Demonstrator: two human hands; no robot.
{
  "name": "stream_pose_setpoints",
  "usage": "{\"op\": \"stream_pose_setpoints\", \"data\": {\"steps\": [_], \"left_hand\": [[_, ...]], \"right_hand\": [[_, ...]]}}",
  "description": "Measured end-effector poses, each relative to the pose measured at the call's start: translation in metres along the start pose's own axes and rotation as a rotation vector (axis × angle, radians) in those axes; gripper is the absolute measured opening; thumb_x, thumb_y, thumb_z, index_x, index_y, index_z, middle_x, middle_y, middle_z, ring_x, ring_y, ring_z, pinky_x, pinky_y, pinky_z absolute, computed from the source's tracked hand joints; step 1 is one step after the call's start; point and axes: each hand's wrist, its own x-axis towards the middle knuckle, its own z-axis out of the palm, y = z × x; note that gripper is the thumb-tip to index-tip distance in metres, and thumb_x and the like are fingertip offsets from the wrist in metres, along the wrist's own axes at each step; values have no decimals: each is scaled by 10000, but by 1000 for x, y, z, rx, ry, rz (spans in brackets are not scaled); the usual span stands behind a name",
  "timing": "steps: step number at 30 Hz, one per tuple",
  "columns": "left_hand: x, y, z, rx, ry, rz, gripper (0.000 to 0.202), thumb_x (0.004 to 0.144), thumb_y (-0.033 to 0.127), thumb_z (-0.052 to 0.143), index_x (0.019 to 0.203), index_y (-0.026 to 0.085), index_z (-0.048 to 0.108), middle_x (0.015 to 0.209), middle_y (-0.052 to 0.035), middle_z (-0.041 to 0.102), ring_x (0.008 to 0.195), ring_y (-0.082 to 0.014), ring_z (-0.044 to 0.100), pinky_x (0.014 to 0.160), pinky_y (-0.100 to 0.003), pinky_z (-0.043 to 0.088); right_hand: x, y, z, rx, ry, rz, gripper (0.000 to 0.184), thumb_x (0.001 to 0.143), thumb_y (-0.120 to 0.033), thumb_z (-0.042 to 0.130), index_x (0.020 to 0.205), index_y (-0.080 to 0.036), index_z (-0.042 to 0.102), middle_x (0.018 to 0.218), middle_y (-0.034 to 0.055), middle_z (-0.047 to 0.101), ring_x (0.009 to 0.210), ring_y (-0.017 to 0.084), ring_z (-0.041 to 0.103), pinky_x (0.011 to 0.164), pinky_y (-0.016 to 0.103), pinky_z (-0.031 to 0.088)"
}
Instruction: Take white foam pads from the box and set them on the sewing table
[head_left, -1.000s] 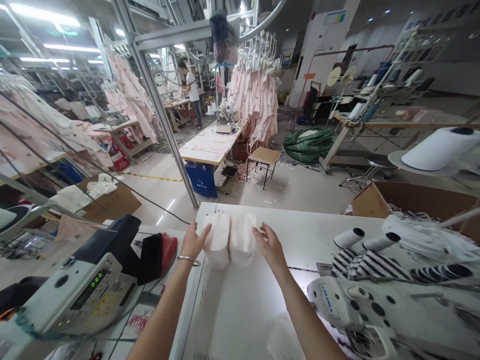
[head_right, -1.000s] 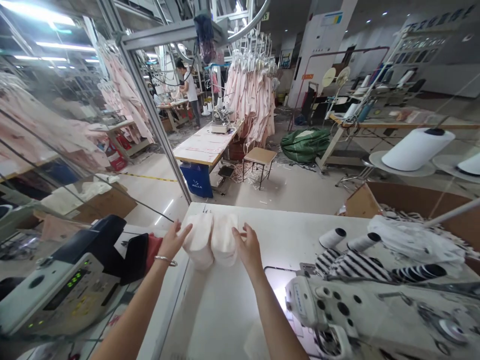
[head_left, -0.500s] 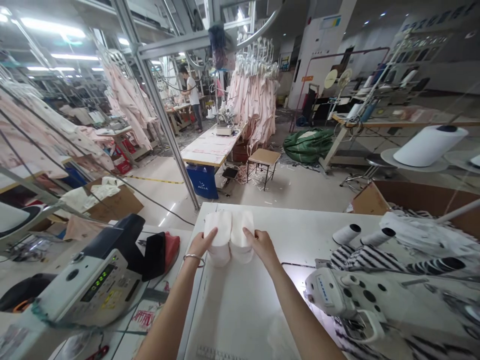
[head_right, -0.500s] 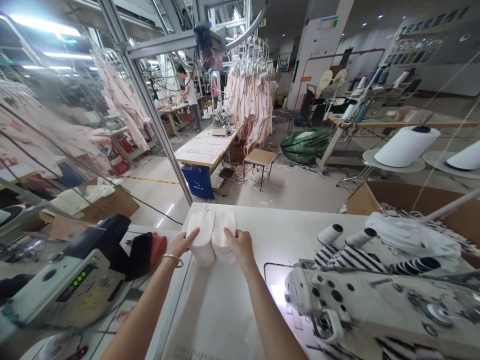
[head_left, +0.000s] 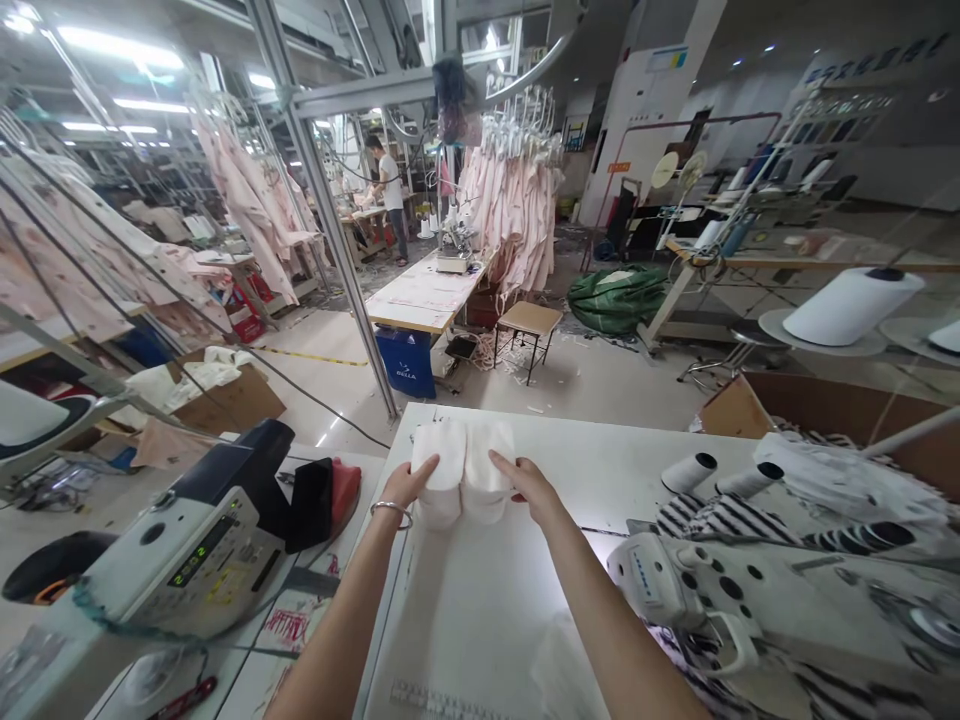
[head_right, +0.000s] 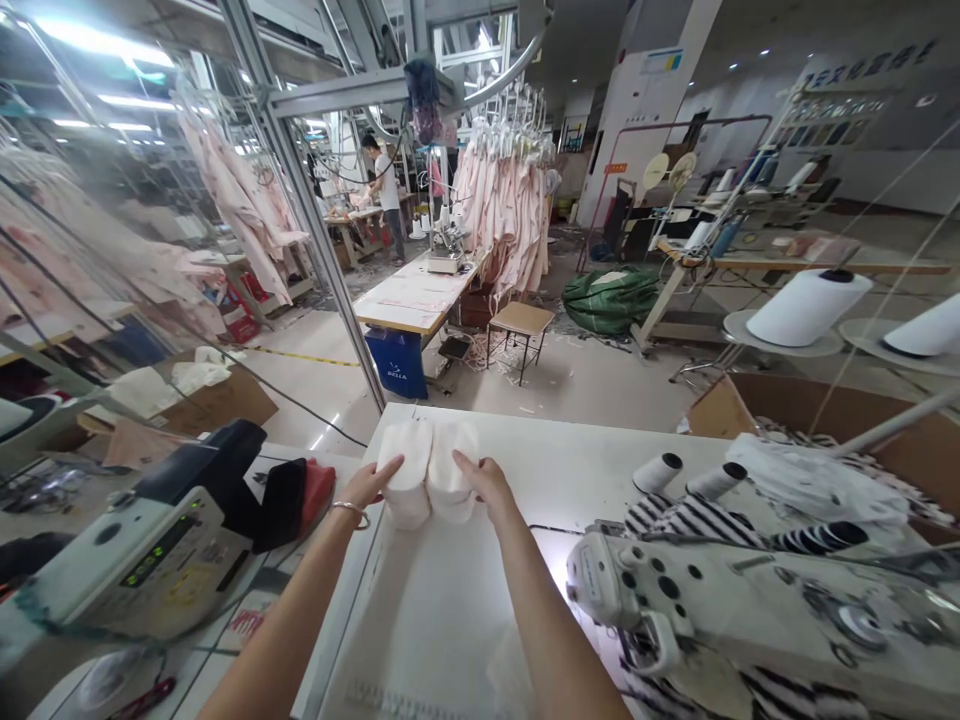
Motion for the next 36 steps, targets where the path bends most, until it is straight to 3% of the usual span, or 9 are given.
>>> {"op": "stream_pose_setpoints", "data": {"steps": [14,20,23,26,31,36], "left_hand": [[-1,-4,0,-57,8,-16,390,886,488,539,971,113,607,958,-65,642,850,-165,620,784,-355,514],[-5,-1,-3,-123,-6,-28,404,882,493,542,1001,112,597,966,-66,629,825,-158,614,738,-330,524],[-6,-1,-4,-151,-11,-33,409,880,499,542,1004,112,597,958,-64,632,808,-153,615,723,-322,525],[-5,-1,-4,-168,-19,-33,404,876,499,548,982,113,603,959,-66,636,818,-153,616,726,-322,525],[-7,0,-4,-186,-26,-33,401,878,495,546,965,108,608,962,-68,639,830,-155,618,730,-318,523],[-8,3,-7,-175,-34,-39,399,872,492,558,977,110,607,972,-70,634,847,-159,613,731,-316,520]], "right_hand": [[-2,-7,13,199,-10,-13,311,906,-368,583,1122,-146,554,1061,58,587,893,168,593,776,361,526],[-3,-4,-11,405,7,-69,323,914,-362,574,1158,-153,544,1090,65,585,896,167,599,767,353,536],[3,7,-33,477,110,-98,352,936,-395,527,1203,-165,519,1143,75,568,928,173,595,780,358,535],[16,28,-44,453,223,-13,357,942,-409,512,1201,-162,515,1131,76,566,906,168,595,757,346,536],[36,65,-28,327,191,175,313,930,-382,542,1143,-154,543,1055,62,587,849,152,598,723,328,540],[41,73,-21,214,175,140,308,915,-380,568,1115,-146,562,1059,61,592,884,165,600,761,353,535]]}}
